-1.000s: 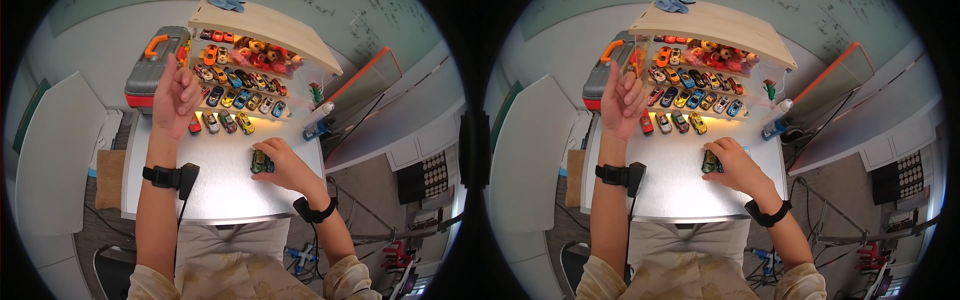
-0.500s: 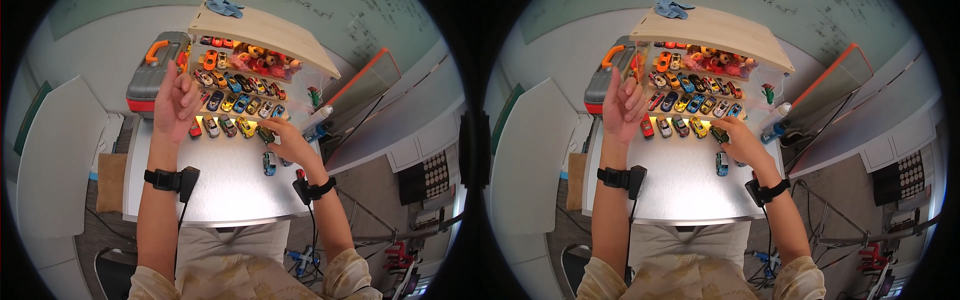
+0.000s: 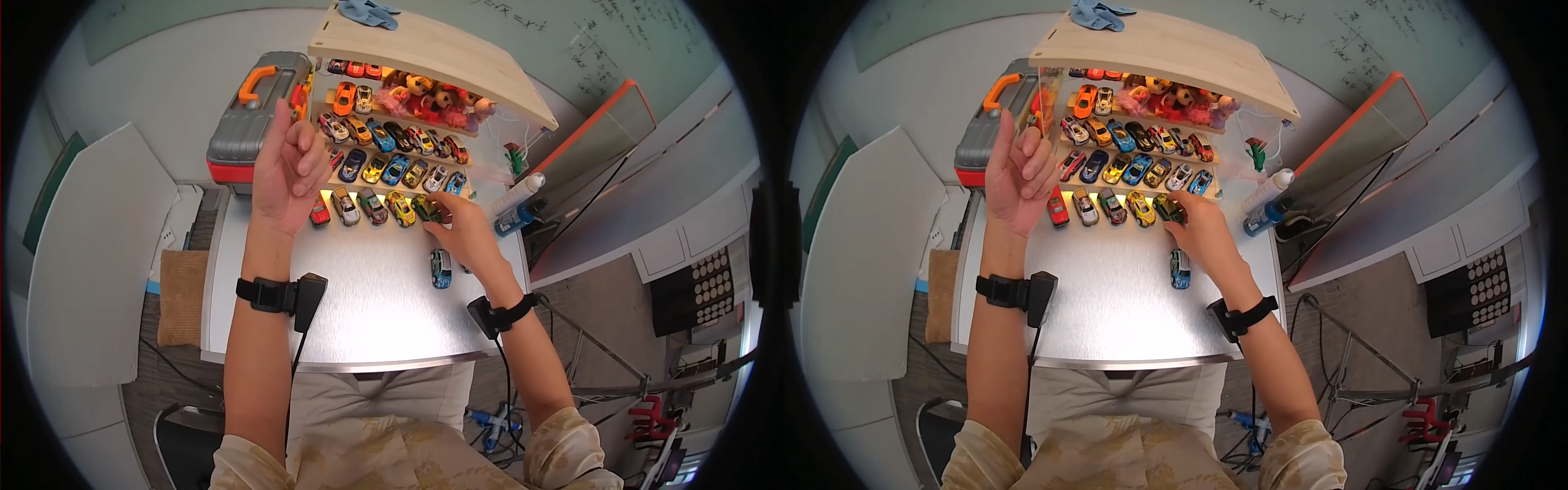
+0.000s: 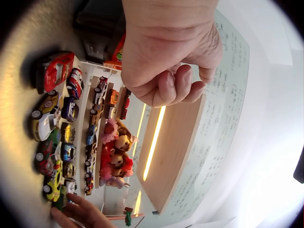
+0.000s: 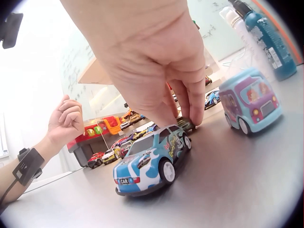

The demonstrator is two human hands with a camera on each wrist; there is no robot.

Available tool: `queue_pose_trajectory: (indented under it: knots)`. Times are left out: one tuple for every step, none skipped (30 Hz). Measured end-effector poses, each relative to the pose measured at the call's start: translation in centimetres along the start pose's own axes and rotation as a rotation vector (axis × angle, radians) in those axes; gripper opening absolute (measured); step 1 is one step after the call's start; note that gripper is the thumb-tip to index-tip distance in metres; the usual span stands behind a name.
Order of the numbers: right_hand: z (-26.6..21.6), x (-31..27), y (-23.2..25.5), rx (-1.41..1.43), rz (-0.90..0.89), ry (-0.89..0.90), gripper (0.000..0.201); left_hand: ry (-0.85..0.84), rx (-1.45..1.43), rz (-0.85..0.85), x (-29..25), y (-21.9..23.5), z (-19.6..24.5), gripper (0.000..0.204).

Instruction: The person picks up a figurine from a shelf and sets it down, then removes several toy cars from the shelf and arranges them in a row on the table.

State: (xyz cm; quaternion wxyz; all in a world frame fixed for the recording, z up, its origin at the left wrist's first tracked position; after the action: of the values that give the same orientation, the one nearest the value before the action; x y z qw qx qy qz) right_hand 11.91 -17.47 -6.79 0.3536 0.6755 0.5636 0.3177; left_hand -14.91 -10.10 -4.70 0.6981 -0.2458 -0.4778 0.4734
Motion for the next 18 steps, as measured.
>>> queue_pose_trajectory:
  knots:
    - [0.1,0.1,-0.1,0.005,-0.005,-0.008,0.048,-0.001,0.003,0.005,0.0,0.0,0.0,0.053]
    - [0.2,0.1,-0.1,0.011,-0.010,-0.017,0.048,-0.002,0.006,0.011,0.1,0.1,0.0,0.053]
    - [0.3,0.1,-0.1,0.021,-0.008,-0.009,0.048,-0.001,0.009,0.017,0.0,0.1,0.0,0.053]
    - [0.5,0.0,-0.1,0.031,-0.006,-0.003,0.048,0.001,0.014,0.019,0.0,0.0,-0.1,0.053]
    - [0.5,0.0,-0.1,0.041,-0.002,0.003,0.047,0.002,0.020,0.021,0.0,0.0,-0.1,0.053]
    - [0.5,0.0,-0.1,0.019,-0.008,-0.006,0.048,0.003,0.026,0.022,0.0,-0.1,0.0,0.053]
    - [0.5,0.0,-0.1,-0.002,-0.014,-0.015,0.048,0.004,0.023,0.018,0.0,-0.1,-0.1,0.053]
    - [0.5,0.1,-0.1,-0.023,-0.020,-0.023,0.049,0.006,0.021,0.014,0.0,-0.1,-0.1,0.053]
    - [0.5,0.0,-0.1,-0.022,-0.018,-0.024,0.049,0.007,0.018,0.011,0.0,-0.1,-0.1,0.053]
    - [0.5,0.0,-0.1,-0.021,-0.017,-0.026,0.050,0.009,0.019,0.014,-0.1,0.0,-0.1,0.053]
    - [0.5,0.0,-0.1,-0.019,-0.015,-0.026,0.050,0.010,0.021,0.017,-0.1,0.0,-0.1,0.053]
    - [0.4,0.0,-0.1,-0.022,-0.013,-0.021,0.049,0.011,0.022,0.020,-0.1,0.0,-0.1,0.053]
    - [0.4,-0.1,0.0,-0.024,-0.011,-0.016,0.048,0.011,0.024,0.020,0.0,0.0,0.0,0.053]
    - [0.3,-0.2,0.0,-0.027,-0.010,-0.012,0.048,0.011,0.027,0.021,-0.1,0.0,0.0,0.053]
    - [0.3,-0.4,0.4,-0.003,0.031,0.003,0.046,0.013,0.029,0.023,-0.1,0.1,-0.1,0.053]
    - [0.2,-0.8,1.0,0.020,0.072,0.018,0.045,0.010,0.029,0.018,-0.1,0.0,0.0,0.053]
    - [0.1,-1.2,1.6,0.041,0.112,0.034,0.043,0.007,0.030,0.013,-0.1,0.0,0.0,0.053]
    - [-0.1,-1.9,2.4,-0.019,0.127,0.051,0.043,0.004,0.029,0.010,-0.1,0.0,0.0,0.053]
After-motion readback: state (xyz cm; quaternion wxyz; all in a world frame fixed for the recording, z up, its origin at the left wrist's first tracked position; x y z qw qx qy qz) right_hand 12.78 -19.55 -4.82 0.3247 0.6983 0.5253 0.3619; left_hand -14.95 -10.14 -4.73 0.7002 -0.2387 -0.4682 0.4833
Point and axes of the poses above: each hand's wrist, its own x-axis towards the middle knuckle, its own y-axis out of the back of the hand, z = x × y, the point moved 4 cm from there along x, towards the middle knuckle, and after that the axes turned 15 degrees about -y, right-handed, at the moved point
